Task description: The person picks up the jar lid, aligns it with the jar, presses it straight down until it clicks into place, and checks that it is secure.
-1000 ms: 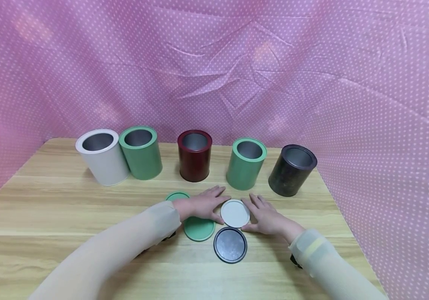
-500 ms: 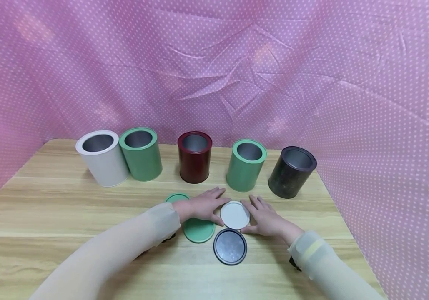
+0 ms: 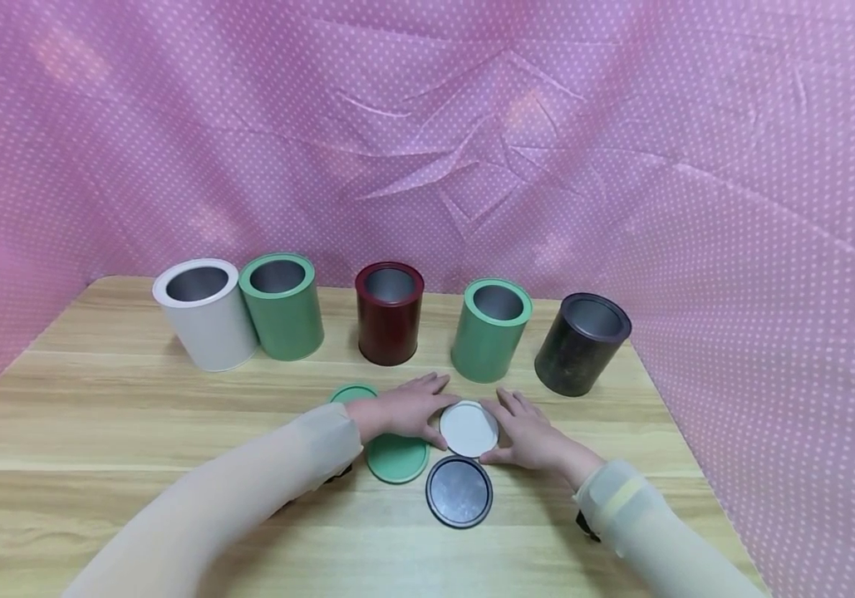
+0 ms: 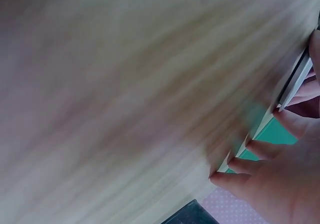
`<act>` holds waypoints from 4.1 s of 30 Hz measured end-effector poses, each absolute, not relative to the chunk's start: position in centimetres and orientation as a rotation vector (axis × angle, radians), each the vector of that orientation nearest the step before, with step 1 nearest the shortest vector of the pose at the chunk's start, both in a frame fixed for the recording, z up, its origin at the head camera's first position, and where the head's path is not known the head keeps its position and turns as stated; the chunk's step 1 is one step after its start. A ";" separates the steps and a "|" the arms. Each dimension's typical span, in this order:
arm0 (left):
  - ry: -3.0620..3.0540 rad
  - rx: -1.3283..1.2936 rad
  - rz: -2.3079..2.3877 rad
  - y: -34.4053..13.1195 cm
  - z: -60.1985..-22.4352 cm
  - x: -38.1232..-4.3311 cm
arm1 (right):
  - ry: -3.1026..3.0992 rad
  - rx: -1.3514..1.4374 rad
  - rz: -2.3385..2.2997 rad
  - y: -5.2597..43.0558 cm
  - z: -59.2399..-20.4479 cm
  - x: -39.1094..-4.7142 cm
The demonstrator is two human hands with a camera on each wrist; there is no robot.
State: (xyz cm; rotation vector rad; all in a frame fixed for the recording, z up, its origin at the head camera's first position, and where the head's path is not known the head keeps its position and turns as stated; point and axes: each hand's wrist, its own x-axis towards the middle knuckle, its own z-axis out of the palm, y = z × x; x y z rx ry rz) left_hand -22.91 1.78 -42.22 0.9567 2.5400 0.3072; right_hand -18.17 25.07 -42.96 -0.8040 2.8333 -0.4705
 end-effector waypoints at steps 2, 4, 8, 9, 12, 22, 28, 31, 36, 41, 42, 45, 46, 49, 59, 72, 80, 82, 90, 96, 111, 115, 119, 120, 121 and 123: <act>2.547 0.966 0.295 1.8 -42.2 -23.0 | 2.833 -0.800 -0.492 25.1 -43.0 -18.2; 2.551 0.967 0.292 1.9 -42.1 -23.0 | 2.832 -0.806 -0.508 25.1 -43.1 -18.2; 2.543 0.948 0.308 1.9 -42.0 -23.2 | 2.817 -0.795 -0.544 25.1 -43.0 -18.4; 2.538 0.943 0.316 1.8 -42.0 -23.3 | 2.814 -0.796 -0.551 25.2 -43.0 -18.4; 2.527 0.952 0.344 1.7 -41.8 -23.4 | 2.805 -0.797 -0.576 25.2 -42.8 -18.6; 2.502 1.069 0.453 1.3 -41.4 -24.0 | 2.746 -0.768 -0.712 25.1 -42.5 -19.4; 2.454 1.179 0.645 0.7 -41.5 -24.6 | 2.714 -0.767 -0.828 25.0 -41.9 -19.3; 2.459 1.169 0.704 0.3 -41.4 -24.7 | 2.716 -0.801 -0.879 24.9 -41.7 -19.3; 2.474 1.160 0.770 -0.5 -41.2 -24.8 | 2.715 -0.869 -0.958 24.6 -41.3 -19.5; 2.436 1.127 0.859 -1.4 -40.7 -24.8 | 2.695 -0.857 -1.028 24.3 -41.0 -19.7; 2.429 1.119 0.867 -1.5 -40.6 -24.7 | 2.688 -0.853 -1.039 24.3 -40.9 -19.7; 2.417 1.086 0.884 -1.9 -40.3 -24.5 | 2.652 -0.849 -1.085 24.2 -40.7 -19.7; 2.420 1.081 0.887 -2.1 -40.2 -24.5 | 2.639 -0.847 -1.104 24.2 -40.6 -19.7; 2.420 1.073 0.910 -2.5 -40.1 -24.2 | 2.615 -0.848 -1.138 24.0 -40.4 -19.6; 2.405 1.024 1.079 -4.5 -39.1 -22.8 | 2.579 -0.909 -1.189 22.4 -39.3 -19.2; 2.478 0.964 1.123 -8.5 -37.2 -21.3 | 2.516 -1.002 -1.217 18.7 -37.3 -19.5; 2.534 0.925 1.214 -11.9 -35.9 -20.1 | 2.451 -1.101 -1.235 15.2 -35.8 -20.2; 2.547 0.894 1.227 -12.7 -35.5 -19.7 | 2.448 -1.117 -1.223 14.4 -35.5 -20.5; 2.640 0.872 1.209 -15.5 -33.7 -19.0 | 2.424 -1.187 -1.186 11.7 -34.2 -21.5; 2.658 0.803 1.278 -17.8 -32.8 -19.1 | 2.362 -1.227 -1.205 9.2 -33.1 -22.3; 2.755 0.664 1.398 -23.8 -31.0 -18.3 | 2.419 -1.319 -0.998 2.9 -30.3 -24.6; 2.796 0.640 1.370 -24.8 -30.2 -18.4 | 2.440 -1.312 -0.961 1.8 -29.3 -25.0; 2.807 0.599 1.398 -25.9 -29.7 -18.5 | 2.460 -1.326 -0.939 0.4 -28.5 -25.7; 2.804 0.578 1.410 -26.1 -29.6 -18.5 | 2.461 -1.330 -0.934 0.0 -28.4 -25.9; 2.802 0.562 1.420 -26.4 -29.6 -18.6 | 2.464 -1.331 -0.928 -0.3 -28.4 -26.1; 2.787 0.521 1.437 -26.8 -29.6 -18.6 | 2.474 -1.330 -0.913 -0.9 -28.3 -26.5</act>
